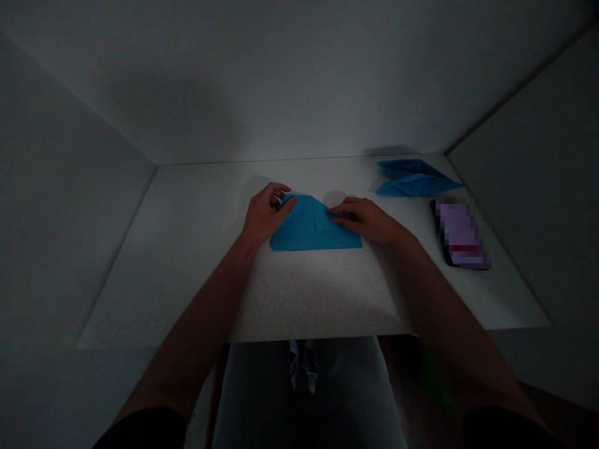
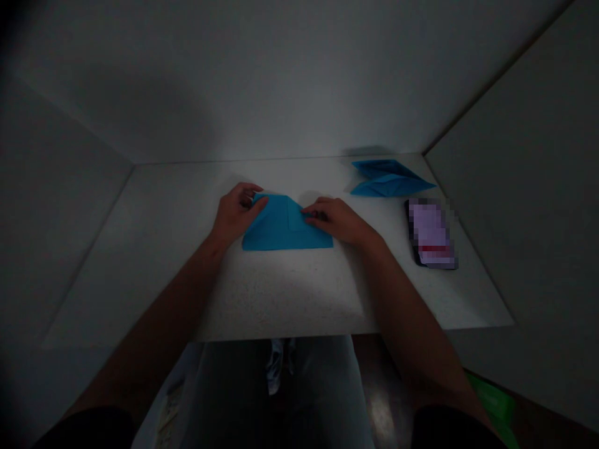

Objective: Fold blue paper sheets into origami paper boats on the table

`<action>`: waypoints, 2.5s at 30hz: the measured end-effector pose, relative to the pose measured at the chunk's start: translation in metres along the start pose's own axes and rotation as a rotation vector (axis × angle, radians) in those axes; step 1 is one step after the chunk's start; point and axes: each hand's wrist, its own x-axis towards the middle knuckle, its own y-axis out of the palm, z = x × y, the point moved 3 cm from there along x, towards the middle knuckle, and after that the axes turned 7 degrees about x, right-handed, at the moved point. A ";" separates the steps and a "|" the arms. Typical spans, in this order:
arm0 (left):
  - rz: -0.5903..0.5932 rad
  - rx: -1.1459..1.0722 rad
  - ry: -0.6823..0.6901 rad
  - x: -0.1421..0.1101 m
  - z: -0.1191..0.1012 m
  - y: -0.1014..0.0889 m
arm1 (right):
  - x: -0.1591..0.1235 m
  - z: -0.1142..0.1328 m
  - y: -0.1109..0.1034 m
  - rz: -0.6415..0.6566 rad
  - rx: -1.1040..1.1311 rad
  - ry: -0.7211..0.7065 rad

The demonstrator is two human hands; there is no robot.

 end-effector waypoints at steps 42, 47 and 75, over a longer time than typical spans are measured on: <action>0.427 0.365 0.473 -0.017 -0.005 0.024 | -0.239 -0.029 -0.107 -0.637 -0.610 0.616; 0.443 0.343 0.453 -0.016 -0.005 0.023 | -0.222 -0.024 -0.112 -0.650 -0.603 0.622; 0.462 0.398 0.349 -0.013 -0.008 0.016 | -0.016 0.041 -0.002 0.080 -0.309 -0.199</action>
